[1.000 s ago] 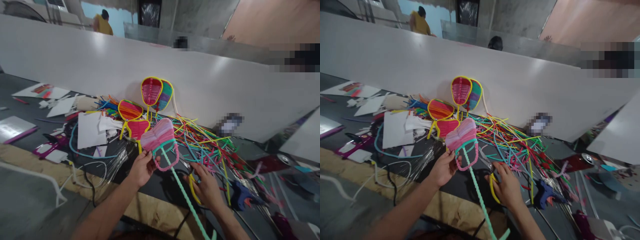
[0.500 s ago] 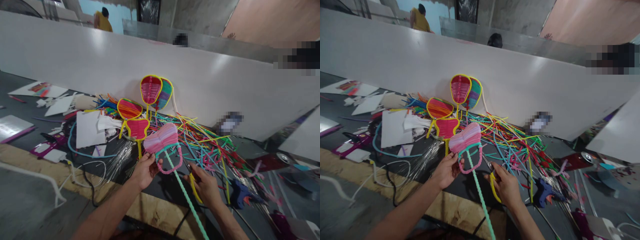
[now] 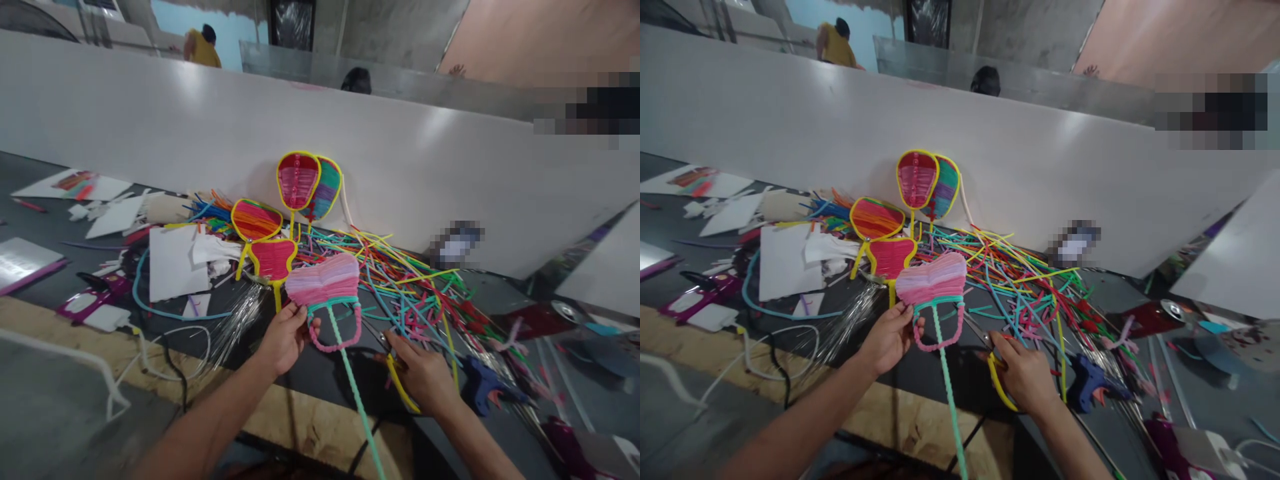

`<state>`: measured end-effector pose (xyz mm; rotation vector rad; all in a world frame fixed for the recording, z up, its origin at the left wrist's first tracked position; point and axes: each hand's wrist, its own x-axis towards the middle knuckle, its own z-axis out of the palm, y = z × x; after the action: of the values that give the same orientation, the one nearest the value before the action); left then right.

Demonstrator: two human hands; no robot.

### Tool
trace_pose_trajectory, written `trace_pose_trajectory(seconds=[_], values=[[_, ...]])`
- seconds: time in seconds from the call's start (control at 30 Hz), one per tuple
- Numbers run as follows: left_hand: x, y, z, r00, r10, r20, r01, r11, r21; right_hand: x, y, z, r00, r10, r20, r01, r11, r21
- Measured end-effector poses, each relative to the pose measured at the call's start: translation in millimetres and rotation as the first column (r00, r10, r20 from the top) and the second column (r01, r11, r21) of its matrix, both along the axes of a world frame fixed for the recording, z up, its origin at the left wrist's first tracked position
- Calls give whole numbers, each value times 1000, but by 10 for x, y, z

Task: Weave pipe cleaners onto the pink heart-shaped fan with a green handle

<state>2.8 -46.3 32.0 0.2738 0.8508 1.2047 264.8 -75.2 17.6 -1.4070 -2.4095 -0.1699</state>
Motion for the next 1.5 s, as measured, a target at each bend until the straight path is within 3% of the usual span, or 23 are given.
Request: trace_pose_trajectory(seconds=[0.27, 0.47, 0.87, 1.1, 1.23, 1.33, 1.43, 1.5], values=[[-29, 21, -63, 997, -61, -57, 61, 998, 5, 16, 26, 70, 994, -111, 8, 111, 993, -30], [-33, 43, -44, 987, -120, -107, 122, 993, 12, 14, 30, 175, 990, -100, 103, 106, 993, -57], [12, 68, -18, 983, -111, -148, 117, 993, 33, 20, -19, 183, 962, -51, 269, 57, 998, -16], [-82, 179, -30, 987, -55, -151, 65, 996, 66, 83, 76, 146, 919, -168, 356, 230, 963, -138], [-132, 248, 9, 980, -44, -195, 72, 987, 141, 175, 154, 63, 950, -128, 284, 199, 951, -238], [-108, 287, 53, 966, -38, -257, 88, 979, 184, 125, 225, 128, 971, -138, 197, 186, 949, -256], [-35, 324, 81, 952, -29, -306, 101, 970, 222, -97, 318, 292, 959, -268, -98, 241, 944, -225], [22, 341, 85, 944, -28, -329, 115, 962, 249, -306, 393, 386, 901, -308, -304, 212, 926, -311]])
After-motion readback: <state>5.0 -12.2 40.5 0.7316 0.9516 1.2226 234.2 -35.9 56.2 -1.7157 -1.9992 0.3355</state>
